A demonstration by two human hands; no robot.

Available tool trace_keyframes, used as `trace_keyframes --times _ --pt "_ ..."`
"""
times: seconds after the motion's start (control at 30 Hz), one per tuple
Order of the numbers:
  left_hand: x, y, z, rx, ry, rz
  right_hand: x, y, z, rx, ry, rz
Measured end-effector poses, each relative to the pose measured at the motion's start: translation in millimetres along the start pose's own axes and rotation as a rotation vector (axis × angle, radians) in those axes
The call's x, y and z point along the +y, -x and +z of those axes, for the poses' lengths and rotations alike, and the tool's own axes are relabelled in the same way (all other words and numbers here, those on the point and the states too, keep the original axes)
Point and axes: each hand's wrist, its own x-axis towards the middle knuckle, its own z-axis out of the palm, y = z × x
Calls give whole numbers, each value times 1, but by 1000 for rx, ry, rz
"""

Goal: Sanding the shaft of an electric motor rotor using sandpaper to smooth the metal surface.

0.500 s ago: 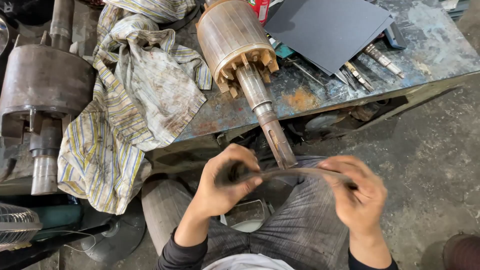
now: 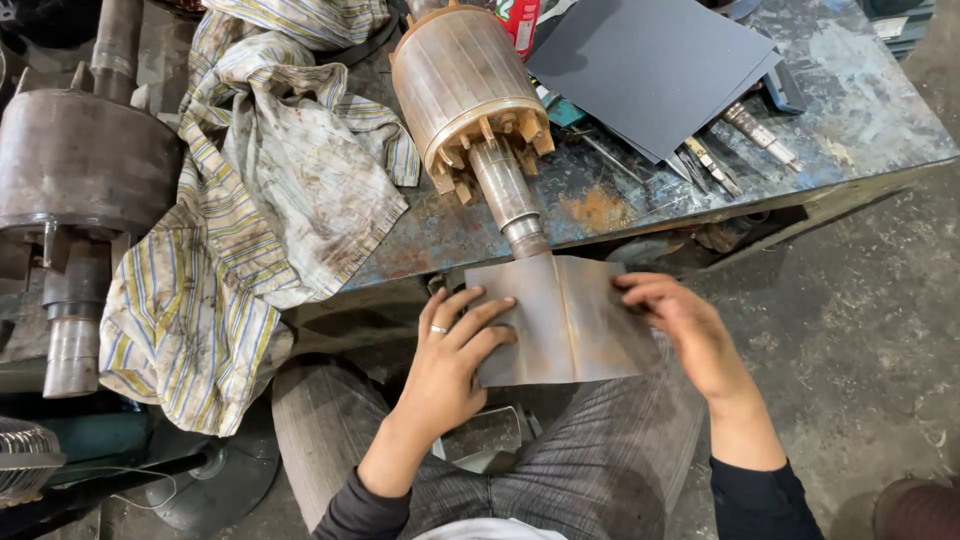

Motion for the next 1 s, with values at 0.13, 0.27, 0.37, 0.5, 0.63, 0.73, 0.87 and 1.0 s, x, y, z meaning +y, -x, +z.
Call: trace_keyframes --times 0.13,0.27,0.37,0.5,0.63,0.73,0.87,1.0 --pt "13 -4 -9 -304 268 -114 -77 4 38 -183 379 159" --pt "16 -9 20 -202 943 -480 -80 -16 68 -286 477 310" --pt "13 -15 38 -106 999 -654 -66 -33 86 -312 607 351" --pt "-10 -15 55 -18 849 -770 -66 -40 96 -300 656 393" --pt "-10 -36 54 -30 869 -801 -73 -43 111 -236 818 395" --pt "12 -72 43 -139 914 -836 -79 -45 118 -182 880 325" --pt "7 -80 67 -117 1020 -945 -79 -47 119 -143 842 292" --pt "-16 -58 109 36 1345 -981 -80 -44 120 -130 807 269"
